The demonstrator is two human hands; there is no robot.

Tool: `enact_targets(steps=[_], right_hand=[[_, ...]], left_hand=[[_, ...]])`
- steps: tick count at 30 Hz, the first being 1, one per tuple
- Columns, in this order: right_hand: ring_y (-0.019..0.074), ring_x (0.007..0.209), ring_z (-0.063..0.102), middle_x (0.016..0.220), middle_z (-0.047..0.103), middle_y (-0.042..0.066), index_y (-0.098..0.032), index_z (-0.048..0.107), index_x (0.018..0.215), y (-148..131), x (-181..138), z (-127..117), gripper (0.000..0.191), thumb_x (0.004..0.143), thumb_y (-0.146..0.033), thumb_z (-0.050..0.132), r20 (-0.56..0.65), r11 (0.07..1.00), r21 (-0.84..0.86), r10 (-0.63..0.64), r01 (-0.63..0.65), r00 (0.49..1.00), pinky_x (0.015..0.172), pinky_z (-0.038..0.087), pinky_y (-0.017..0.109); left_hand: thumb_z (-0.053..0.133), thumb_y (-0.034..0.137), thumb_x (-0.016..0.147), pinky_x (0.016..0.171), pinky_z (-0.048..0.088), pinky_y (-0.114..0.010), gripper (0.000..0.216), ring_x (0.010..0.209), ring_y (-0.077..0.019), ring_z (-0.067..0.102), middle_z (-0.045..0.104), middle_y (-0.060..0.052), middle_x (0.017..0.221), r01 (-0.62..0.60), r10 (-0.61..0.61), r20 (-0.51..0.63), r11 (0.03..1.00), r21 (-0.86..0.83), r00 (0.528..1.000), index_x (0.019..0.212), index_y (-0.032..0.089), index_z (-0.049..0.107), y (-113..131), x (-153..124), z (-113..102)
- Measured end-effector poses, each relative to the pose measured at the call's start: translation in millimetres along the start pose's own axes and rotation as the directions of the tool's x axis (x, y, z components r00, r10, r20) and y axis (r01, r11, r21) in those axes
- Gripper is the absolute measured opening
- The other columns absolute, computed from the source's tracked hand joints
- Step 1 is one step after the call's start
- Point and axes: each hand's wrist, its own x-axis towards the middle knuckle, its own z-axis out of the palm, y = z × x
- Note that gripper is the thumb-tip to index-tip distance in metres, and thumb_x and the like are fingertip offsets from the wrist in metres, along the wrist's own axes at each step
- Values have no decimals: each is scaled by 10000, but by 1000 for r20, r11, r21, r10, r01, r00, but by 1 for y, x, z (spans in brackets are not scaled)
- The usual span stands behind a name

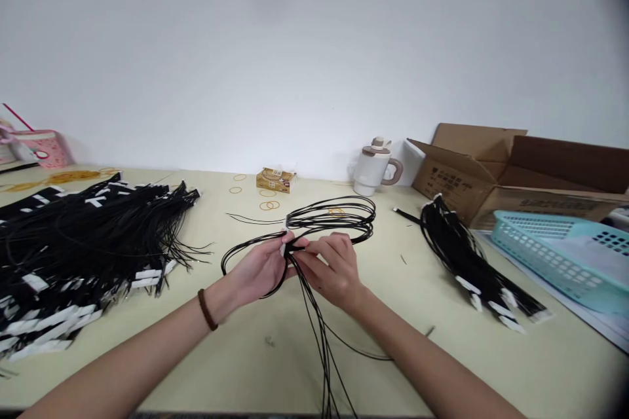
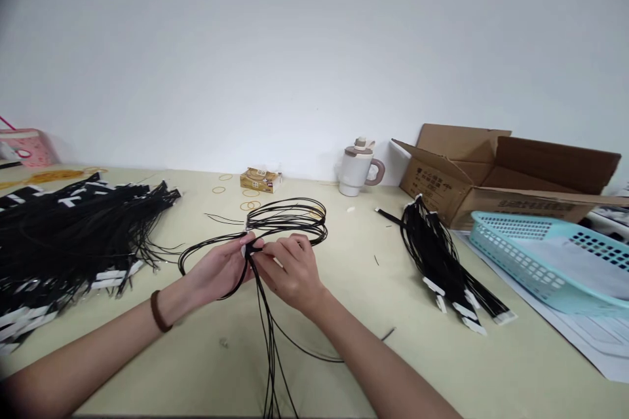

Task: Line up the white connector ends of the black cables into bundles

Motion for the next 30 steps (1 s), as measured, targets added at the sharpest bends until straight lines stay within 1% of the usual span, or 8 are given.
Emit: enact_targets(steps=[8, 13, 17, 20, 22, 24, 26, 30], right_hand=[[141, 733, 498, 760, 594, 28, -216, 601, 922, 4, -3, 3, 165, 797, -122, 549, 108, 939, 272, 185, -208, 977, 650, 406, 292], [141, 836, 558, 885, 639, 39, -216, 600, 943, 1, 11, -6, 172, 847, -142, 477, 197, 751, 530, 344, -395, 918, 753, 456, 311], [150, 843, 588, 866, 636, 47, -191, 598, 861, 2, 20, -11, 159, 870, -261, 456, 338, 382, 680, 594, -626, 730, 795, 482, 337], [132, 678, 587, 720, 586, 10, -178, 551, 786, 16, 20, -13, 201, 841, -363, 495, 325, 100, 781, 779, -617, 537, 706, 513, 342], [100, 556, 526, 617, 505, -31, -174, 539, 765, 30, 20, -16, 219, 816, -386, 527, 222, 59, 822, 883, -567, 414, 597, 503, 295], [70, 478, 432, 586, 441, -48, -171, 560, 792, 42, 19, -21, 208, 816, -376, 530, 70, 152, 812, 933, -563, 352, 478, 428, 229], [68, 475, 385, 615, 453, -32, -175, 592, 856, 46, 19, -27, 183, 831, -340, 517, -87, 353, 696, 906, -625, 414, 431, 349, 211], [99, 573, 435, 673, 529, 8, -190, 615, 962, 31, 17, -27, 169, 839, -165, 502, -152, 846, 259, 512, -465, 846, 505, 347, 237]], left_hand=[[514, 174, 794, 732, 446, -266, 76, 722, -123, 597, 655, -27, 825, -37, 38, -52, 999, 20, 998, 738, 160, 563, 1, 4, -3], [520, 151, 782, 820, 444, -298, 56, 749, -135, 618, 662, -31, 876, -105, 112, -149, 993, 52, 982, 736, 161, 550, 2, 6, -3], [531, 157, 775, 780, 464, -288, 28, 734, -140, 634, 667, -35, 932, -135, 153, -260, 987, 84, 953, 751, 169, 541, 3, 9, -6], [527, 150, 775, 722, 468, -275, 37, 708, -136, 636, 662, -41, 981, -147, 175, -313, 983, 112, 933, 746, 171, 535, 2, 10, -9], [524, 145, 777, 698, 462, -268, 48, 747, -150, 639, 659, -46, 1000, -167, 199, -306, 978, 127, 931, 740, 175, 533, 1, 10, -11], [527, 148, 777, 706, 455, -267, 42, 800, -162, 635, 661, -46, 995, -195, 229, -296, 971, 141, 927, 757, 182, 538, 1, 10, -14], [531, 160, 780, 737, 451, -280, 32, 832, -169, 628, 663, -45, 987, -218, 258, -302, 963, 158, 918, 783, 189, 545, 0, 10, -16], [535, 203, 787, 764, 448, -314, 46, 822, -181, 624, 657, -64, 993, -243, 296, -244, 944, 225, 924, 808, 173, 563, -3, 9, -17]])
